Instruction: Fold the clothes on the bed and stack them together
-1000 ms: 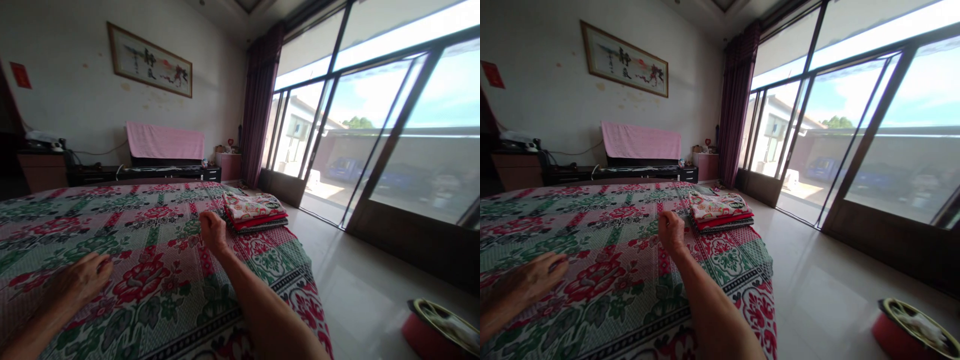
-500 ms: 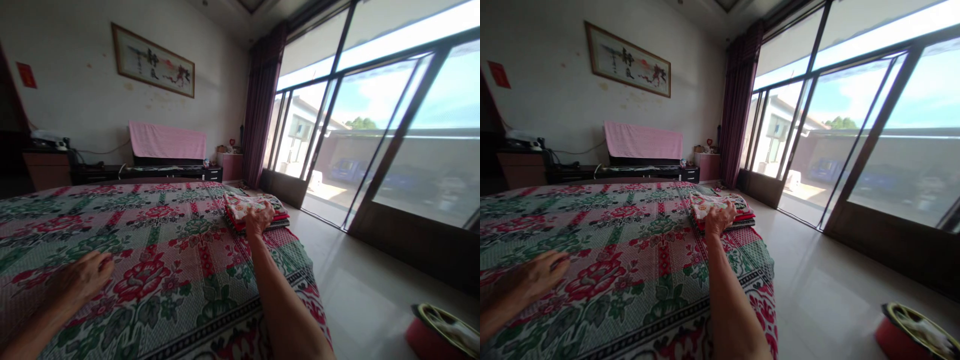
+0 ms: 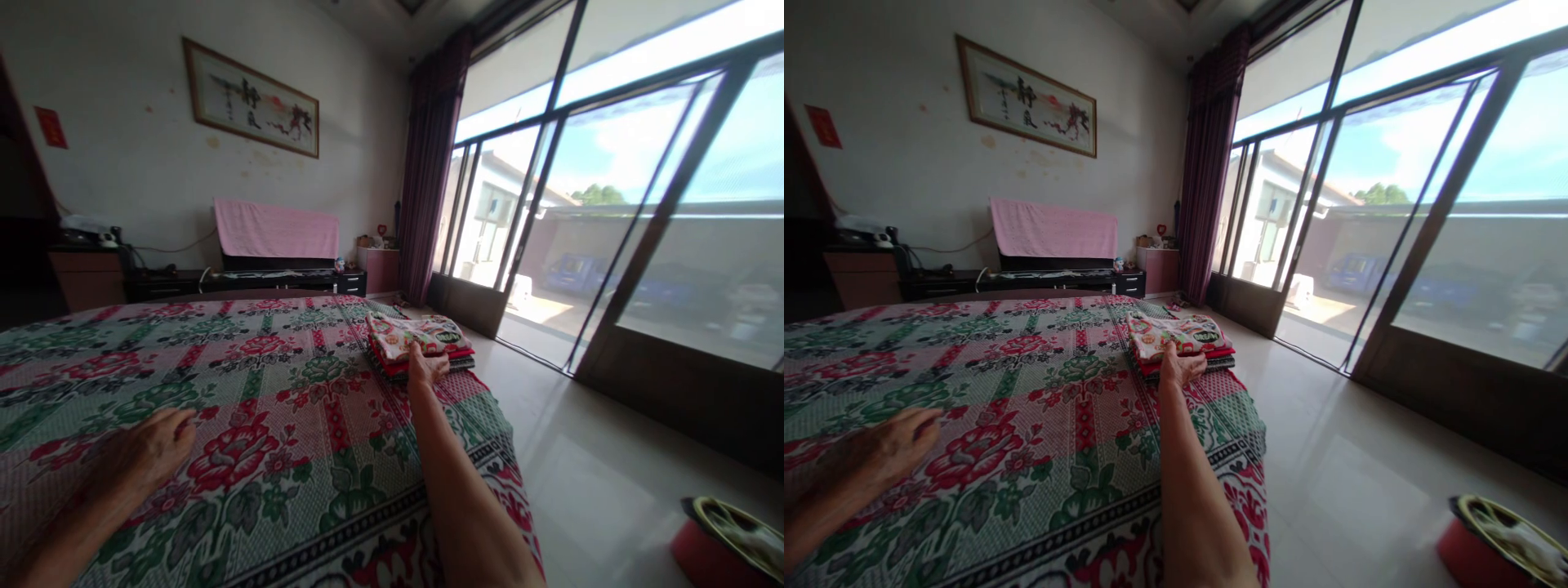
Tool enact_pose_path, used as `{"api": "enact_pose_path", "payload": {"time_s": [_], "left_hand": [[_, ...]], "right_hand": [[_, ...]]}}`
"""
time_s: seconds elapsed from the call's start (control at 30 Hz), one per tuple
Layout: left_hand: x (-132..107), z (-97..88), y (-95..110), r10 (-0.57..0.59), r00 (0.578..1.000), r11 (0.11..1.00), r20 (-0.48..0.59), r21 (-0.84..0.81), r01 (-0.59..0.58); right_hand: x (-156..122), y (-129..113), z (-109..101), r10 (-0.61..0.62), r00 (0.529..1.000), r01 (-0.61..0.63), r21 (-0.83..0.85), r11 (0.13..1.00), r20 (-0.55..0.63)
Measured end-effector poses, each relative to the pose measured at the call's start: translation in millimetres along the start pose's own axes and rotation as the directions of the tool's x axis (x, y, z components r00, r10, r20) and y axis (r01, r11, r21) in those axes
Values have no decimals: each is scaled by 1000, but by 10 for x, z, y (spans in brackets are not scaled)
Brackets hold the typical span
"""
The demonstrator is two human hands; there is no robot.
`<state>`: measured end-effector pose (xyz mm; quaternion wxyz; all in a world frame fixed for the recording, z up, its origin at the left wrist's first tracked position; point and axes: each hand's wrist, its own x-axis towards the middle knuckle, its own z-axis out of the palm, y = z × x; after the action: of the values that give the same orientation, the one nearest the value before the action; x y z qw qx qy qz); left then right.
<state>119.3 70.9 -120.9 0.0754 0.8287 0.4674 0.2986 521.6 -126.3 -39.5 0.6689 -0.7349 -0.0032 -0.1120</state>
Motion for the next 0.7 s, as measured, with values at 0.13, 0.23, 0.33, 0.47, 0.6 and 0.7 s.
{"api": "enact_pose_path", "payload": {"time_s": [0.13,0.23,0.33,0.47,0.6,0.7], "left_hand": [[71,76,577,21,998,998,55,53,-24],[187,154,1282,-8,982,994,187,-105,28],[314,269,1995,56,960,932,274,-359,48],[437,466,2712,77,937,745,339,-644,172],[512,645,3143,-36,895,555,445,-736,388],[541,761,3349,-100,812,424,575,-714,558]], "right_hand": [[-14,-4,4,-17,1000,18,44,999,-25],[9,3,15,12,999,-9,87,996,-44],[50,16,32,40,997,-33,120,992,-61],[83,35,53,71,995,-61,127,990,-75],[91,31,53,69,994,-55,152,987,-88],[103,30,60,77,995,-66,137,988,-70]]}}
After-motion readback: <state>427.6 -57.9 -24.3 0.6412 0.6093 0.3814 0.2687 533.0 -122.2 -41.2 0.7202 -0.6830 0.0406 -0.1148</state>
